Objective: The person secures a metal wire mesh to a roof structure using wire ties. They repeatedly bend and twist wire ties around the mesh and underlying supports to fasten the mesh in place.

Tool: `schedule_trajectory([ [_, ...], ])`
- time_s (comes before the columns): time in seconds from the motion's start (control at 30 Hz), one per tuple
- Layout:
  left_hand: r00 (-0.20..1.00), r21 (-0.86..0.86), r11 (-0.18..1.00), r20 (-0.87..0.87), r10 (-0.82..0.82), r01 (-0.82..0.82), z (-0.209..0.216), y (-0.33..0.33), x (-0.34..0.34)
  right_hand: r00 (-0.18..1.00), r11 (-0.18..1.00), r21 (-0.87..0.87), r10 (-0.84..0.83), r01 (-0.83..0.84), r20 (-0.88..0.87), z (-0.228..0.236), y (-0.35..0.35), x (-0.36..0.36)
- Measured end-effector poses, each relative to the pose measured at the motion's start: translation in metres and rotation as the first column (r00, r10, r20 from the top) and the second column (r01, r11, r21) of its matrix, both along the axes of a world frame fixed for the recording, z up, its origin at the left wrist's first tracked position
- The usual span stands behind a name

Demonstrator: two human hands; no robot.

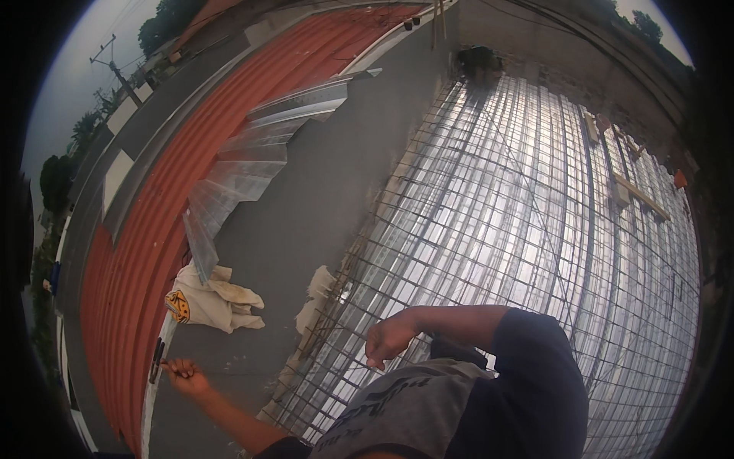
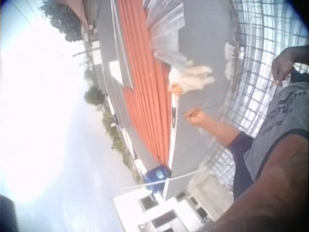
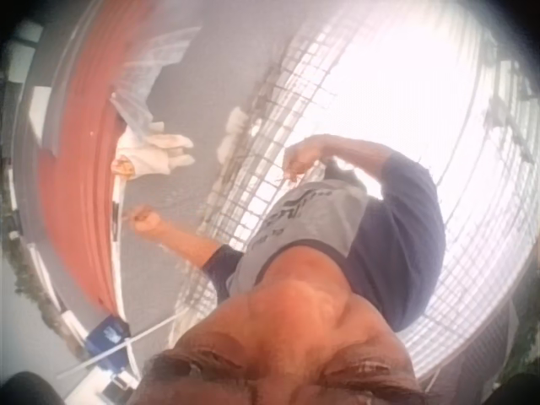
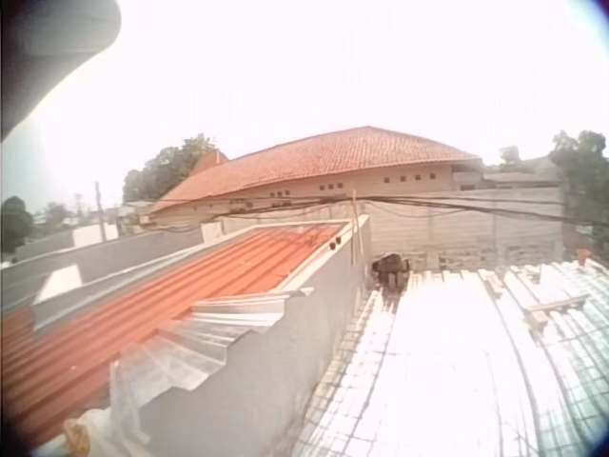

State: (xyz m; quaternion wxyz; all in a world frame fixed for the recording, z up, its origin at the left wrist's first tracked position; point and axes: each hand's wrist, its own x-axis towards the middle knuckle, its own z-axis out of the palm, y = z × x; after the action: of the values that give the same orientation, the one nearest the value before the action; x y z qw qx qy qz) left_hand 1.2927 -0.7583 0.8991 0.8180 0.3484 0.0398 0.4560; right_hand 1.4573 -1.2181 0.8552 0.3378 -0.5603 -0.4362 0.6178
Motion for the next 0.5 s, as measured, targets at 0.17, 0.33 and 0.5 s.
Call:
schedule_trajectory([
  [0.17, 0.952, 0.071, 0.978, -0.227, 0.207, -0.196, 0.012, -0.014, -0.01, 0.937, 0.938, 0.086, -0.341, 0.335, 0.076, 0.03, -0.017, 0.032],
  [0.33, 0.991, -0.069, 0.997, -0.131, 0.017, -0.026, -0.014, -0.032, -0.027, 0.582, 0.789, 0.155, -0.556, 0.595, 0.594, 0.008, -0.015, 0.045],
  [0.5, 0.998, -0.16, 0.986, -0.01, 0.055, -0.056, 0.007, -0.054, -0.025, 0.721, 0.97, -0.075, -0.121, 0.233, 0.682, -0.075, -0.001, 0.013],
])
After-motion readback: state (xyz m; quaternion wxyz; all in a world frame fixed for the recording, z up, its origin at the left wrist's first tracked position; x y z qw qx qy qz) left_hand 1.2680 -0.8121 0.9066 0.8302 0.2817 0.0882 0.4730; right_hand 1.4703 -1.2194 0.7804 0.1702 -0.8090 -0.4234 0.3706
